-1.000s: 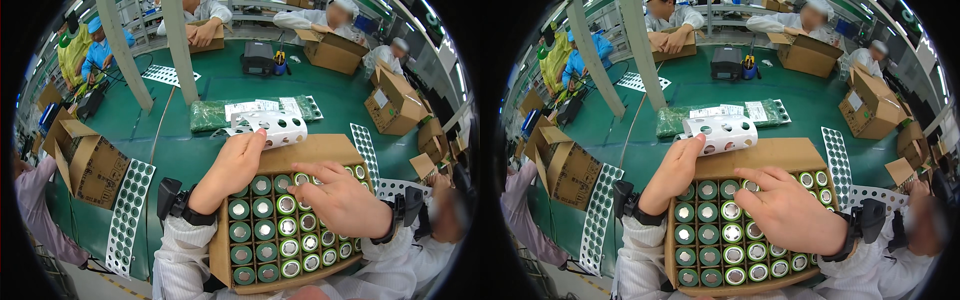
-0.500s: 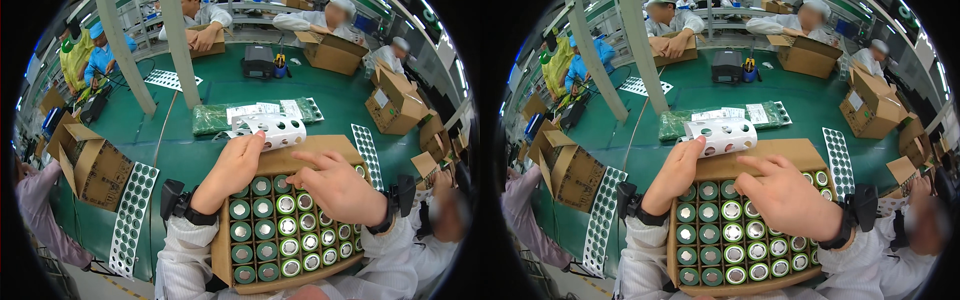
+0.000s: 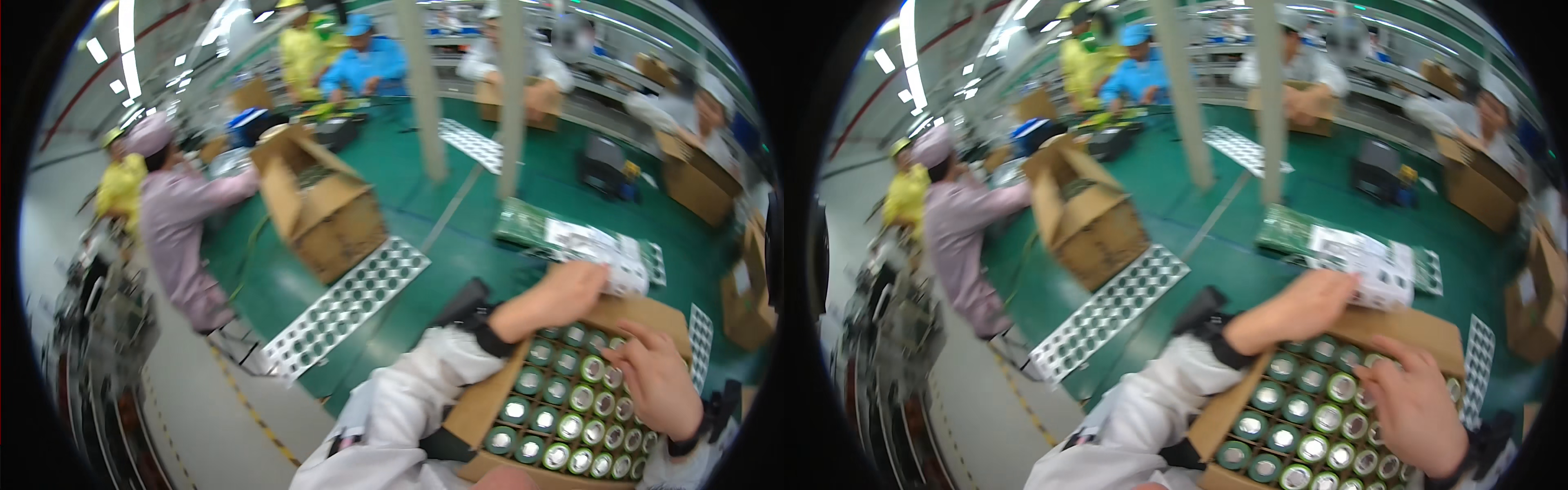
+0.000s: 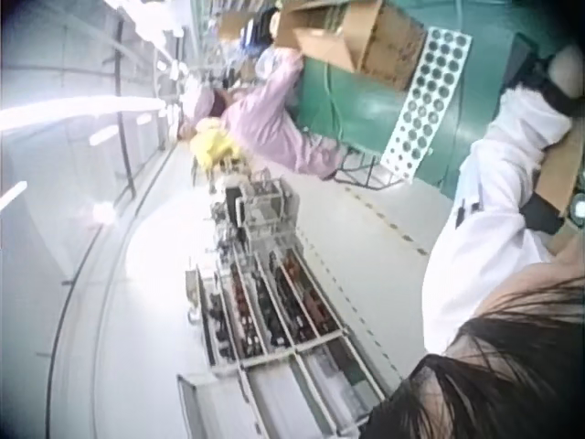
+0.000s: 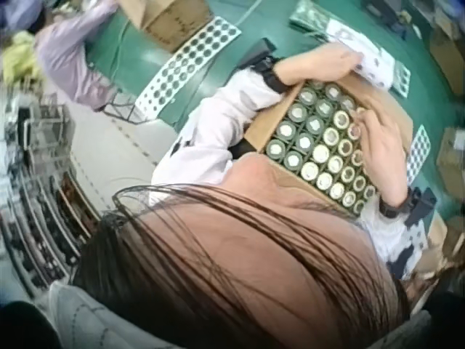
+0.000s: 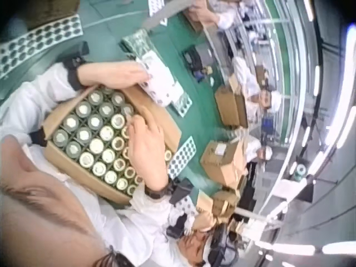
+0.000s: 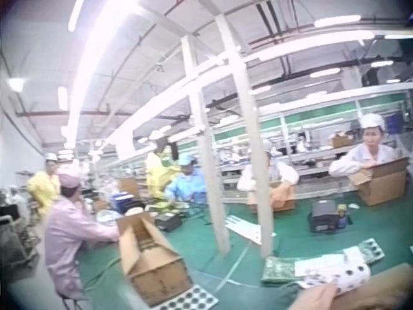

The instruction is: Placing circular insulation stickers onto the terminals of cylindrical battery cells arranged in a grid inside a box.

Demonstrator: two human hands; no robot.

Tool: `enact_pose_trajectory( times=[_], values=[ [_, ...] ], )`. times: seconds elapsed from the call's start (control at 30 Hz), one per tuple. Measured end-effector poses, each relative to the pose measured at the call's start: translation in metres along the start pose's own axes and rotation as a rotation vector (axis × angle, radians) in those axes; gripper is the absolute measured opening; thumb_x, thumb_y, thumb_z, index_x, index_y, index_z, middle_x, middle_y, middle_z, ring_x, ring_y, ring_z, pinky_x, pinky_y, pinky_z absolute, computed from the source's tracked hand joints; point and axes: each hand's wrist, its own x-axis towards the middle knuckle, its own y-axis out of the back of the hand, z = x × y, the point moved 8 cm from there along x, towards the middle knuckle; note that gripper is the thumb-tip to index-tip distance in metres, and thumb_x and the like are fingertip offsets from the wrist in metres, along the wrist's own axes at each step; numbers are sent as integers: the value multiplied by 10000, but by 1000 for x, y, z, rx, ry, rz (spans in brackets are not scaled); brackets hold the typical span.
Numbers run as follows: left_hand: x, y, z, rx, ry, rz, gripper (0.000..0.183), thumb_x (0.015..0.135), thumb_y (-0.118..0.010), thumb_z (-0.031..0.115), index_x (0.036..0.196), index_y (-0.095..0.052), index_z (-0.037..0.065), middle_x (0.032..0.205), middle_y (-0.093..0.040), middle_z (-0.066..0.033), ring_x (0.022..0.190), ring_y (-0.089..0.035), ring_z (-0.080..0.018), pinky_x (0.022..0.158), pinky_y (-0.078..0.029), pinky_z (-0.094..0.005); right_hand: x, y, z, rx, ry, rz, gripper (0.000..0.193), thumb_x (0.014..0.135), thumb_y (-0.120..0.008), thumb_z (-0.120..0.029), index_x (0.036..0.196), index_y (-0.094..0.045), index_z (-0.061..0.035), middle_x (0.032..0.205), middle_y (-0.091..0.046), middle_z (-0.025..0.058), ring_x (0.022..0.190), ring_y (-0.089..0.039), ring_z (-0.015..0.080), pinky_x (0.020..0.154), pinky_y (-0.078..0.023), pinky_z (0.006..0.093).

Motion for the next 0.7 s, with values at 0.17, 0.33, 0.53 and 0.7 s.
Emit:
enact_pose_trajectory(
  times=[0.17, 0.33, 0.53, 0.7],
  values=[
    [-7, 4, -12, -68, 95, 4, 458, 1005, -334, 273, 843, -601, -62, 800, -619, -262, 787, -586, -432, 744, -456, -447, 8, -9, 0, 108, -38, -113, 120, 827, -518, 36, 914, -591, -2, 1196, -562, 237, 1146, -495, 412, 957, -385, 466],
    [-4, -1, -23, -47, 121, 41, 472, 1000, -334, 280, 821, -601, -67, 789, -615, -263, 781, -580, -425, 748, -452, -443, 12, -12, -4, 139, 2, -170, 91, 851, -497, 40, 887, -577, 16, 1119, -603, 216, 1145, -500, 415, 958, -380, 465],
    [0, -5, -22, -89, 142, 25, 486, 994, -346, 301, 825, -597, -80, 755, -601, -262, 737, -568, -405, 731, -447, -437, 15, -9, -15, 60, 70, -196, 112, 935, -470, -34, 1010, -528, 27, 1147, -560, 289, 1116, -515, 445, 934, -407, 443],
    [-2, -4, -27, -69, 164, 20, 502, 996, -326, 306, 851, -611, -81, 807, -621, -263, 776, -584, -407, 768, -456, -438, 13, -21, 4, 5, 44, -170, 121, 933, -493, -63, 1013, -532, 19, 1082, -583, 253, 998, -543, 430, 875, -426, 449]
  ],
)
